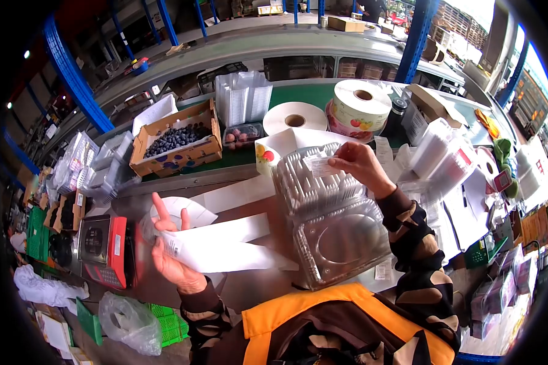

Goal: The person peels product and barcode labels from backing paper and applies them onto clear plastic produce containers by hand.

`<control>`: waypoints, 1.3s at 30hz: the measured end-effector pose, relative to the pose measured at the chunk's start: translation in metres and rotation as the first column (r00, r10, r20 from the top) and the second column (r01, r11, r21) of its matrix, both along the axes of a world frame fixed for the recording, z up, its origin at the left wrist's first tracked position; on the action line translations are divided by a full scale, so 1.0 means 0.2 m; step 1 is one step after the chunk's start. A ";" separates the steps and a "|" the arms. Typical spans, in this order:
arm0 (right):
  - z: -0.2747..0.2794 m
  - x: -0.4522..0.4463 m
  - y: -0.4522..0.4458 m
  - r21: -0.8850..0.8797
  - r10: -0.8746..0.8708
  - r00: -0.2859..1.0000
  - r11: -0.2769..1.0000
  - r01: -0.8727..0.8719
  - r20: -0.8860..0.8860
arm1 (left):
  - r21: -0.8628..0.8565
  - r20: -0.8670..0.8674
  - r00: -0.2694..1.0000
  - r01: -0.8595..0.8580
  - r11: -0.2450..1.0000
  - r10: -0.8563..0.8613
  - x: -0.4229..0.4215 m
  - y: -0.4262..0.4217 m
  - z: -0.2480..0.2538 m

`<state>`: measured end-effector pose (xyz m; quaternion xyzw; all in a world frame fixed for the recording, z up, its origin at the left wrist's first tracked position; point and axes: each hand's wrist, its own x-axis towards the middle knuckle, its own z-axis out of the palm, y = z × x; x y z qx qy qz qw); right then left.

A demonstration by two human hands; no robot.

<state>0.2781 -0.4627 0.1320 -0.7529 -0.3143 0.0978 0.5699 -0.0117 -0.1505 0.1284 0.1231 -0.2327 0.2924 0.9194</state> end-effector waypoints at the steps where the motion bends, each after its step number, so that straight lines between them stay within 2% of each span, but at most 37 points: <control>1: -0.01 0.00 0.00 -0.041 -0.023 1.000 0.999 0.022 -0.009 | 0.060 -0.075 0.988 -0.130 0.990 0.134 -0.03 0.02 0.04; 2: -0.04 0.02 0.01 -0.165 -0.068 0.996 0.983 0.076 0.053 | 0.129 -0.144 0.952 -0.253 0.959 0.271 -0.07 0.05 0.10; 3: -0.04 0.02 0.01 -0.252 -0.074 0.990 0.962 0.102 0.120 | 0.170 -0.109 0.947 -0.281 0.945 0.301 -0.09 0.09 0.15; 4: -0.04 0.01 0.02 -0.335 -0.072 0.981 0.933 0.131 0.182 | 0.266 -0.101 0.907 -0.371 0.890 0.408 -0.13 0.13 0.21; 6: -0.04 -0.05 0.04 -0.384 -0.112 0.920 0.885 0.265 0.375 | 0.340 -0.065 0.850 -0.474 0.812 0.523 -0.20 0.19 0.33; 7: -0.03 -0.08 0.05 -0.397 -0.119 0.877 0.858 0.327 0.466 | 0.369 -0.014 0.856 -0.477 0.798 0.517 -0.24 0.26 0.36; 8: 0.01 -0.10 0.07 -0.484 -0.106 0.895 0.811 0.330 0.433 | 0.398 0.040 0.860 -0.480 0.781 0.509 -0.29 0.33 0.38; 9: -0.04 -0.08 0.06 -0.391 -0.150 0.823 0.824 0.411 0.548 | 0.497 -0.146 0.686 -0.572 0.652 0.713 -0.35 0.38 0.41; 10: -0.09 -0.06 0.05 -0.286 -0.200 0.732 0.829 0.481 0.652 | 0.619 -0.132 0.586 -0.581 0.528 0.799 -0.32 0.38 0.44; 11: -0.11 -0.04 0.03 -0.269 -0.266 0.729 0.807 0.526 0.631 | 0.726 -0.147 0.506 -0.529 0.440 0.850 -0.29 0.40 0.43; 12: -0.13 -0.03 0.02 -0.123 -0.330 0.640 0.822 0.557 0.694 | 0.814 -0.148 0.422 -0.461 0.352 0.894 -0.24 0.42 0.39; 14: -0.04 -0.14 0.06 0.014 -0.383 0.661 0.871 0.491 0.646 | 0.858 -0.357 0.316 -0.261 0.442 0.879 -0.04 0.41 0.23; 15: 0.03 -0.24 0.10 -0.008 -0.334 0.716 0.903 0.429 0.613 | 0.910 -0.358 0.385 -0.058 0.410 0.851 0.04 0.46 0.10; 16: 0.10 -0.34 0.13 -0.025 -0.284 0.767 0.931 0.364 0.575 | 0.944 -0.315 0.372 0.025 0.330 0.873 0.13 0.52 -0.08; 17: 0.13 -0.43 0.15 -0.062 -0.208 0.809 0.956 0.288 0.550 | 0.952 -0.302 0.297 0.143 0.271 0.906 0.17 0.57 -0.18; 18: 0.14 -0.50 0.17 -0.110 -0.090 0.827 0.978 0.180 0.554 | 0.954 -0.274 0.218 0.187 0.236 0.937 0.18 0.70 -0.34; 19: 0.11 -0.55 0.19 -0.134 -0.032 0.855 0.984 0.118 0.518 | 0.962 -0.094 0.057 0.262 0.076 0.994 0.18 0.84 -0.50; 21: 0.03 -0.61 0.24 -0.155 0.048 0.889 0.988 0.026 0.455 | 0.849 0.096 -0.094 0.527 -0.032 0.991 0.18 0.97 -0.69; 22: -0.03 -0.62 0.27 -0.156 0.072 0.899 0.988 -0.004 0.432 | 0.793 0.114 -0.107 0.609 -0.025 0.988 0.19 0.99 -0.76; 24: -0.11 -0.63 0.31 -0.217 0.154 0.919 0.973 -0.077 0.362 | 0.569 0.256 0.158 0.773 -0.281 0.954 0.22 0.94 -0.89; 26: -0.15 -0.61 0.34 -0.261 0.248 0.895 0.953 -0.156 0.372 | 0.506 0.340 0.338 0.720 -0.474 0.877 0.27 0.90 -1.05; 28: -0.16 -0.60 0.35 -0.275 0.262 0.895 0.947 -0.166 0.361 | 0.663 0.254 0.317 0.631 -0.403 0.914 0.31 0.96 -1.40; 30: -0.17 -0.60 0.38 -0.263 0.203 0.920 0.958 -0.116 0.335 | 0.566 0.356 0.409 0.622 -0.542 0.840 0.40 0.96 -1.36; 32: -0.17 -0.60 0.39 -0.291 0.203 0.921 0.951 -0.105 0.332 | 0.609 0.407 0.362 0.576 -0.545 0.839 0.47 0.92 -1.25; 34: -0.17 -0.60 0.39 -0.300 0.213 0.915 0.948 -0.108 0.343 | 0.528 0.691 0.320 0.390 -0.754 0.649 0.50 0.96 -1.20; 35: -0.17 -0.59 0.40 -0.301 0.213 0.912 0.948 -0.106 0.351 | 0.510 0.539 0.352 0.587 -0.629 0.765 0.50 0.99 -1.16; 36: -0.18 -0.59 0.40 -0.299 0.211 0.913 0.949 -0.105 0.348 | 0.439 0.371 0.339 0.756 -0.485 0.864 0.49 0.99 -1.02; 38: -0.18 -0.59 0.39 -0.292 0.200 0.920 0.951 -0.100 0.337 | 0.467 0.580 0.107 0.769 -0.437 0.808 0.44 1.17 -0.92; 39: -0.19 -0.59 0.39 -0.292 0.194 0.922 0.952 -0.094 0.335 | 0.505 0.566 -0.010 0.795 -0.337 0.824 0.40 1.24 -0.78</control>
